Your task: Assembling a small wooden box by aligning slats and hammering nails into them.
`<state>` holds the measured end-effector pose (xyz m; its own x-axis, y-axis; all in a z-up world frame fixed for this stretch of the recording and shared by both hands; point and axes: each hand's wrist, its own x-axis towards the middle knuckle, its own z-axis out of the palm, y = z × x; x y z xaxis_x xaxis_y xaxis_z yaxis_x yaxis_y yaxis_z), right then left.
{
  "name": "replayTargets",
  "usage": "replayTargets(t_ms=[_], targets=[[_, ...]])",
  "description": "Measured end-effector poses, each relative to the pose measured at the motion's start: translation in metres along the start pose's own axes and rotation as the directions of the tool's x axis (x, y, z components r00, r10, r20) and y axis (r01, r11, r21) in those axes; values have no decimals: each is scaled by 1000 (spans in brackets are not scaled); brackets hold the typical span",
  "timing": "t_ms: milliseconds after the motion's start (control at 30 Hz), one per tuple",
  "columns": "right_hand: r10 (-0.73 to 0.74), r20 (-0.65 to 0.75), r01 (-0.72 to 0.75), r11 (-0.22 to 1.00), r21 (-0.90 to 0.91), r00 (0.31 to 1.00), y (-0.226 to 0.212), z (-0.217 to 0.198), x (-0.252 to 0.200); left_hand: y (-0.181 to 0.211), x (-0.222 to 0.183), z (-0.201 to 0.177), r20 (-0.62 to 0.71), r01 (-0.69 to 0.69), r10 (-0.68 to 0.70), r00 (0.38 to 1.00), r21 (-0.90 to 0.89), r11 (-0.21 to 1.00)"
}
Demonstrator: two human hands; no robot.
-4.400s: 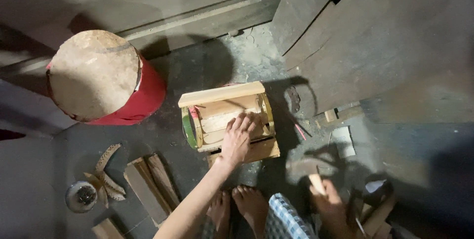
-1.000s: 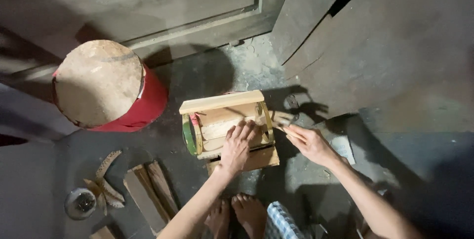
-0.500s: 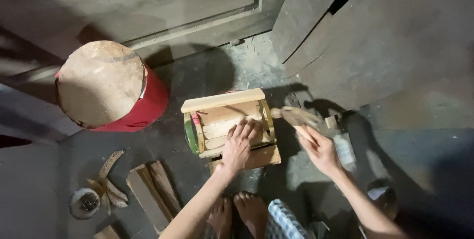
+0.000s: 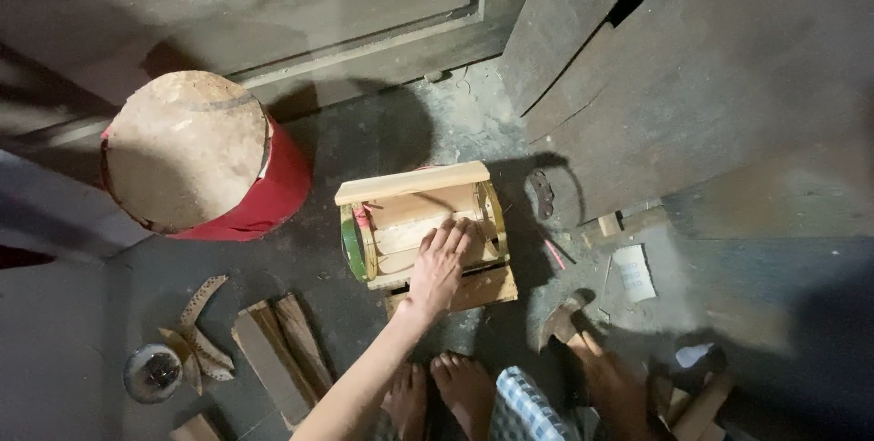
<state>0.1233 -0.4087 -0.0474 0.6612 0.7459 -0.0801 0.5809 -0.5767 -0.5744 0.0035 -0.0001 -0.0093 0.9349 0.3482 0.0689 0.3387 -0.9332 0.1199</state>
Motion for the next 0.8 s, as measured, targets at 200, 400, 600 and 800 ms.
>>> replayTargets(t_ms=[200, 400, 600, 800], targets=[[-42, -67, 33, 991, -127, 997, 1, -3, 79, 1, 0, -5, -23, -5, 4, 1000, -30, 1000], [155, 135, -203, 837, 509, 979, -178, -23, 252, 10, 5, -43, 235, 98, -91, 968, -17, 995], [66, 192, -131, 927, 352, 979, -154, 46, 294, 9, 7, -50, 269, 105, -85, 959, -61, 993], [24, 40, -34, 963, 268, 999, -172, 56, 296, 9, 3, -50, 282, 104, -84, 956, -55, 993]])
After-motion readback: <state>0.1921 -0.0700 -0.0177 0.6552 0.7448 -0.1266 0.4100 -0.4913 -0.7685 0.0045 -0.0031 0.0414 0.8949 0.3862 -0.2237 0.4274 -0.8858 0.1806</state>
